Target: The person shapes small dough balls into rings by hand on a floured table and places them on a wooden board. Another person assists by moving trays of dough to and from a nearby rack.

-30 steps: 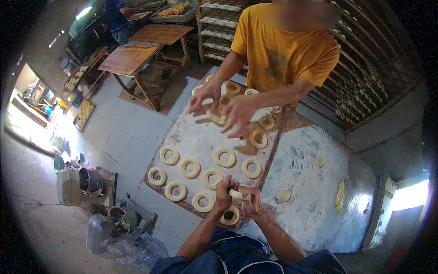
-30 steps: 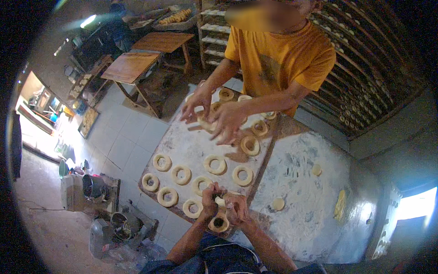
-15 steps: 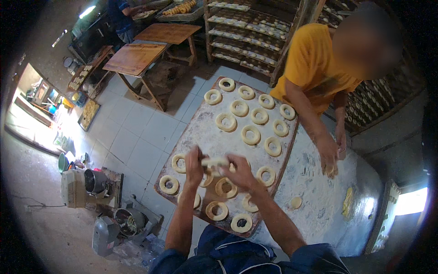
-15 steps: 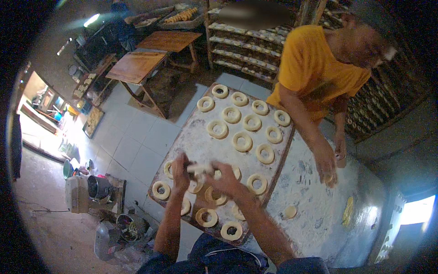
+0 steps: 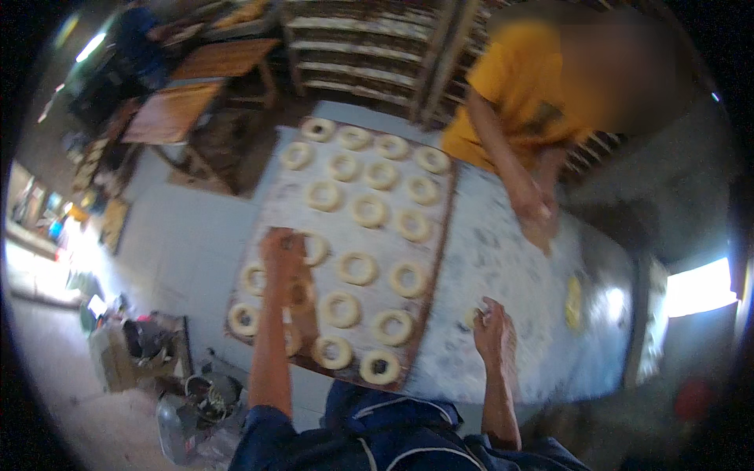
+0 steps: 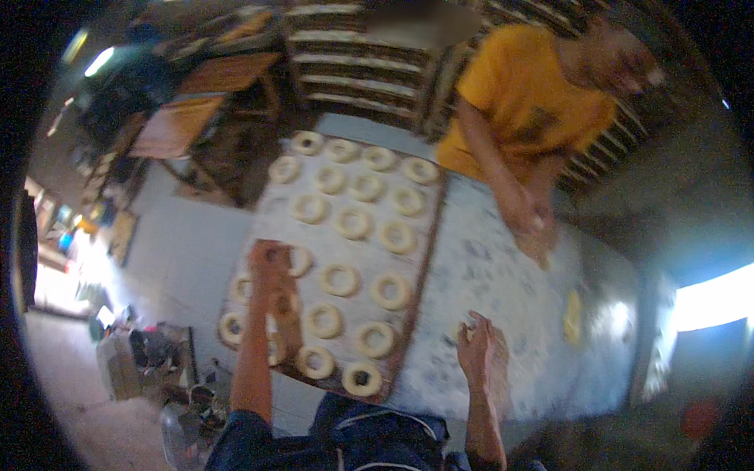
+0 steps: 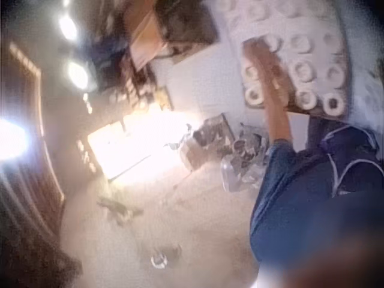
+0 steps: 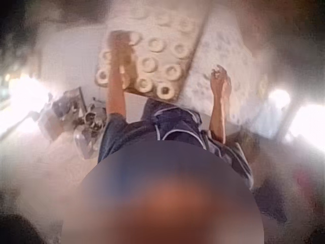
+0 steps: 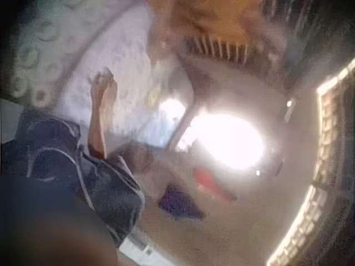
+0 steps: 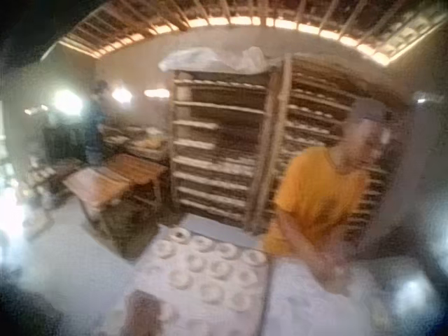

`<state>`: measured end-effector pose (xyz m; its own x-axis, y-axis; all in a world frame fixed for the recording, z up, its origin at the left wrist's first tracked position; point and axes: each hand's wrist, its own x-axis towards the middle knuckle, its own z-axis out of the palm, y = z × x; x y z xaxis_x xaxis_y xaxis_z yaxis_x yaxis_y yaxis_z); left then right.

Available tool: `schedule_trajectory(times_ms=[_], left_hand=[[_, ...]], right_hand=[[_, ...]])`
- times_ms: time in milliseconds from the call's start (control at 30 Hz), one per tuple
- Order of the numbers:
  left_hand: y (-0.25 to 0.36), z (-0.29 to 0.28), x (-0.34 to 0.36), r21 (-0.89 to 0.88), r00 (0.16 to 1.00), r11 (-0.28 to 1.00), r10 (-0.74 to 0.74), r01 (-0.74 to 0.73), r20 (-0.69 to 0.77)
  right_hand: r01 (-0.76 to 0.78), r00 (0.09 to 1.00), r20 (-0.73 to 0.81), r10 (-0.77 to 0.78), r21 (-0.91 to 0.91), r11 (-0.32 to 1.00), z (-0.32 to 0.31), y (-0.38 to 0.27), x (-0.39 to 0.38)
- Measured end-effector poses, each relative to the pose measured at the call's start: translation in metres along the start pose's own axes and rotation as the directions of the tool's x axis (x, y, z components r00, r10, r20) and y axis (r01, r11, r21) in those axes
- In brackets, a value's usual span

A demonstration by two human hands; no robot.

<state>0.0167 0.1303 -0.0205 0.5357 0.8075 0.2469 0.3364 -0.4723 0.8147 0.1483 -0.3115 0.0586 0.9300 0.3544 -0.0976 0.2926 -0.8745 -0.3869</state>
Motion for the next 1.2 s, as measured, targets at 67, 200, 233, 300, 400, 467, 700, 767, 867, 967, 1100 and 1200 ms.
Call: schedule_trajectory(times_ms=[67,200,233,300,400,467,700,767,867,967,1100,1200], left_hand=[[0.025,0.010,-0.008,0.234,0.993,0.966,-0.105,0.113,-0.046],[0.111,0.034,-0.064,0.175,0.968,0.968,0.205,-0.178,-0.148],[0.134,0.046,-0.085,0.054,0.961,0.967,0.253,-0.248,-0.114],[0.180,0.082,-0.140,-0.252,0.965,0.966,0.111,-0.049,0.238],[0.225,0.127,-0.210,-0.334,0.861,0.942,0.135,0.042,0.491],[0.238,0.142,-0.236,-0.353,0.804,0.915,0.057,0.194,0.591],[0.276,0.177,-0.296,-0.478,0.715,0.719,-0.038,0.505,0.698],[0.287,0.189,-0.310,-0.499,0.714,0.684,-0.044,0.532,0.699],[0.302,0.206,-0.333,-0.558,0.707,0.606,-0.009,0.566,0.707],[0.309,0.223,-0.355,-0.583,0.717,0.524,-0.078,0.621,0.693],[0.316,0.241,-0.372,-0.663,0.773,0.538,0.033,0.521,0.634],[0.324,0.244,-0.376,-0.719,0.753,0.293,-0.001,0.630,0.658]], right_hand=[[-0.052,0.996,-0.070,0.047,-0.067,0.996,-0.003,0.042,-0.012],[0.010,1.000,-0.022,-0.009,0.057,0.998,0.011,0.074,-0.012],[0.032,0.999,-0.021,-0.032,0.002,0.999,0.015,0.075,-0.009],[0.063,0.998,-0.006,-0.063,0.111,0.992,0.019,0.073,-0.002],[0.090,0.994,0.002,-0.109,0.541,0.836,0.016,0.071,0.003],[-0.035,0.992,0.110,-0.055,0.686,0.727,0.005,0.078,-0.002],[-0.017,0.987,0.098,-0.125,0.848,0.529,-0.045,0.131,-0.029],[-0.066,0.989,0.120,-0.082,0.875,0.479,-0.057,0.144,-0.033],[-0.014,0.995,0.064,-0.077,0.850,0.527,-0.074,0.164,-0.036],[0.078,0.990,0.011,-0.141,0.790,0.608,-0.093,0.181,-0.040],[0.172,0.973,-0.032,-0.227,0.758,0.629,-0.114,0.193,-0.046],[0.139,0.918,0.214,-0.336,0.618,0.774,-0.124,0.207,-0.046]])
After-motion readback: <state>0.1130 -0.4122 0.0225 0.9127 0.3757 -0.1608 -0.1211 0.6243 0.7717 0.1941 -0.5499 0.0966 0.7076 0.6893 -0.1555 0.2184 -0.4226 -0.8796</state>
